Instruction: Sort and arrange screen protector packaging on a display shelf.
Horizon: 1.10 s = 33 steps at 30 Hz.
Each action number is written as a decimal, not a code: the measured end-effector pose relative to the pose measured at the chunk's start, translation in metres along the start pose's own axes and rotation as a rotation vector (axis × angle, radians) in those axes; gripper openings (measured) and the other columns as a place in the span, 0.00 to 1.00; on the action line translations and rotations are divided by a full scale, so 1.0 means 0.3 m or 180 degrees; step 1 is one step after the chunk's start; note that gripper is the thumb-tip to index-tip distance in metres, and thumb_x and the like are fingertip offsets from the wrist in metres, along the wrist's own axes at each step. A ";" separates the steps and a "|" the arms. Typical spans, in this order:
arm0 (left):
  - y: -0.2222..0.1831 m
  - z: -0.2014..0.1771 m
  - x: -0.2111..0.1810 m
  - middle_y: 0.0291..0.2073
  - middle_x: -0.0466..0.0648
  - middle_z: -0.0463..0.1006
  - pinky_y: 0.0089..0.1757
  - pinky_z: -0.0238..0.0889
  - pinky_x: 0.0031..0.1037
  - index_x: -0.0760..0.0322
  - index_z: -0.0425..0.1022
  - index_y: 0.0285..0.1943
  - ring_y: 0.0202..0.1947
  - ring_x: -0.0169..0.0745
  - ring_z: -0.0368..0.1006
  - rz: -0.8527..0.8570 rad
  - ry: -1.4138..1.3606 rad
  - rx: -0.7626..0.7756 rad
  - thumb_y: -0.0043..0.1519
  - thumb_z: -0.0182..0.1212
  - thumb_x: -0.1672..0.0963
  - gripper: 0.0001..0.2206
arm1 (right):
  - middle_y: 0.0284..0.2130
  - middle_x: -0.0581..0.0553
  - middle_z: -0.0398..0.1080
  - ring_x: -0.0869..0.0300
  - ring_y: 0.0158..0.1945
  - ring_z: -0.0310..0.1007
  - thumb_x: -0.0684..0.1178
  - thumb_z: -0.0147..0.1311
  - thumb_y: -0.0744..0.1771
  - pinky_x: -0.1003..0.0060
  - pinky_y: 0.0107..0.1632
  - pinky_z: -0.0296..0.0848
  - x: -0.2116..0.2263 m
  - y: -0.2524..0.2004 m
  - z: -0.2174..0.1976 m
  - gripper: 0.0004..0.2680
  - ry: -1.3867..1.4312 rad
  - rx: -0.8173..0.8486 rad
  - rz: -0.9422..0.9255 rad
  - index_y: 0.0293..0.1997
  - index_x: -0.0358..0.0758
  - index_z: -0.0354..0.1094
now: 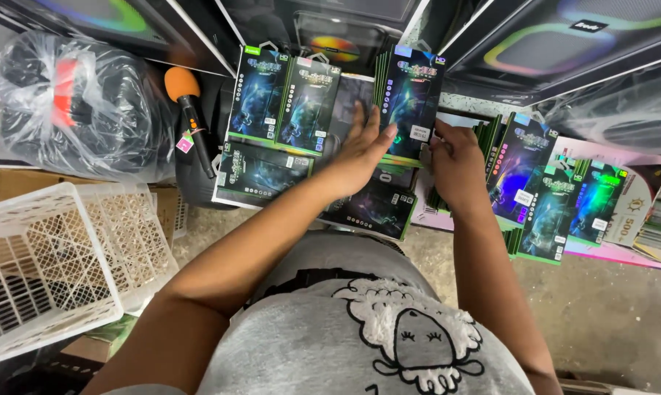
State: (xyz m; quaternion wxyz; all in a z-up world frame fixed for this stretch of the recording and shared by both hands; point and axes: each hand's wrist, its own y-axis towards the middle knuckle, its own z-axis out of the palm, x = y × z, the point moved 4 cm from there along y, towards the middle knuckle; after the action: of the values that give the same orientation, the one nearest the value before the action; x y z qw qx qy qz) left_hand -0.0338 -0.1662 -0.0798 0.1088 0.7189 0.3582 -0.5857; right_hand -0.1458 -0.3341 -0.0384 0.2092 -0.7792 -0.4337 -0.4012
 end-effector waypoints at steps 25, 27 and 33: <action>-0.215 -0.349 -0.118 0.59 0.46 0.75 0.63 0.57 0.27 0.68 0.68 0.70 0.63 0.35 0.67 0.0424 -0.3269 -0.0092 0.70 0.59 0.57 0.20 | 0.43 0.49 0.74 0.68 0.44 0.71 0.33 0.51 0.68 0.75 0.47 0.70 0.325 -0.145 0.148 0.13 0.2483 0.0582 0.0531 0.60 0.32 0.67; -0.231 -0.376 -0.102 0.53 0.47 0.78 0.56 0.67 0.34 0.63 0.67 0.69 0.55 0.38 0.72 0.0115 -0.3499 0.0010 0.67 0.60 0.58 0.20 | 0.42 0.49 0.74 0.69 0.44 0.70 0.37 0.52 0.70 0.74 0.47 0.69 0.345 -0.143 0.159 0.11 0.1623 0.0646 0.0196 0.59 0.33 0.69; -0.262 -0.431 -0.026 0.54 0.48 0.77 0.54 0.71 0.34 0.61 0.65 0.71 0.53 0.39 0.74 0.0025 -0.3577 0.0094 0.66 0.60 0.59 0.22 | 0.31 0.55 0.63 0.70 0.31 0.59 0.47 0.45 0.74 0.74 0.34 0.59 0.418 -0.033 0.108 0.07 0.2858 0.0464 0.0078 0.53 0.38 0.68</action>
State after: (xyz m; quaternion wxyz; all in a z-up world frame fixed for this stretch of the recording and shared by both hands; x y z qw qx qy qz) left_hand 0.0142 -0.0382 -0.0143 0.2750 0.2992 0.2343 -0.8832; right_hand -0.1018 -0.2434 0.0436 0.4356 -0.5165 -0.3178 -0.6652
